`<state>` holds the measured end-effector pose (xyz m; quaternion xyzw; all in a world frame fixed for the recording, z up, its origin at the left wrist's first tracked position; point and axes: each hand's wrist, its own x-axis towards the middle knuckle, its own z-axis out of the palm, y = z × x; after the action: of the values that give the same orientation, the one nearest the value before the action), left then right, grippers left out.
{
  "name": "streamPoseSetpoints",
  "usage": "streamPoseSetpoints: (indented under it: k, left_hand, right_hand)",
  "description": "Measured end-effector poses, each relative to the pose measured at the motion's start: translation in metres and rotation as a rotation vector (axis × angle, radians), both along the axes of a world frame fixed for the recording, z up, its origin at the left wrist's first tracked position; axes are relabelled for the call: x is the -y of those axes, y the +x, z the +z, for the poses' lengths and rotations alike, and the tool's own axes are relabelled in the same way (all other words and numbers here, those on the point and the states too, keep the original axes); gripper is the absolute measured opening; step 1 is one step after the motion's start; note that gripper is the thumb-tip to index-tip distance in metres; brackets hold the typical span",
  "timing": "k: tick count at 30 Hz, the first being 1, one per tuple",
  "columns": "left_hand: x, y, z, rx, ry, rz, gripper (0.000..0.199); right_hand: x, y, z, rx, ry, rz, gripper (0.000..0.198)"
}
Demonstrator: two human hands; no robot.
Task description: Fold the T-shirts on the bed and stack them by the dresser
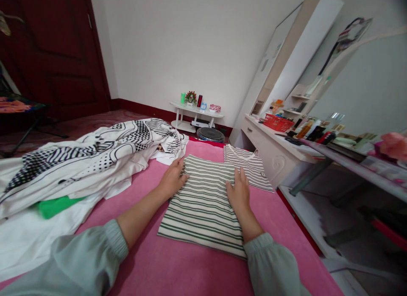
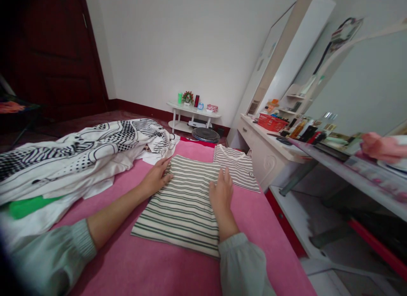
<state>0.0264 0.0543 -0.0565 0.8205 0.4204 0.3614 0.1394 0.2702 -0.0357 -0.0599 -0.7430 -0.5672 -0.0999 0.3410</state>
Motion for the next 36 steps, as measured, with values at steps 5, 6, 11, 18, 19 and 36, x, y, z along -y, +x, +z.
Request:
streamPoseSetpoints:
  k: [5,6,11,18,19,36]
  left_hand:
    - [0.034,0.015,0.026,-0.154,0.005,-0.229,0.056]
    - [0.042,0.019,0.027,-0.223,-0.021,-0.308,0.061]
    - [0.056,0.026,0.011,-0.470,-0.179,-0.323,0.084]
    - [0.050,0.017,0.009,-0.491,-0.214,-0.283,0.092]
    - [0.052,0.013,0.009,-0.491,-0.219,-0.286,0.092]
    - [0.156,-0.098,0.029,-0.421,-0.160,-0.193,0.039]
  right_hand:
    - [0.007,-0.023,0.020,0.176,-0.002,0.226,0.055]
    - [0.007,-0.026,0.018,0.195,-0.087,0.270,0.055]
    - [-0.004,-0.015,-0.002,0.143,-0.480,0.214,0.060]
    - [0.002,-0.006,-0.001,0.118,-0.544,0.087,0.069]
    - [0.007,-0.005,0.001,0.120,-0.560,0.086,0.069]
    - [0.179,-0.007,0.017,0.004,-0.214,0.317,0.027]
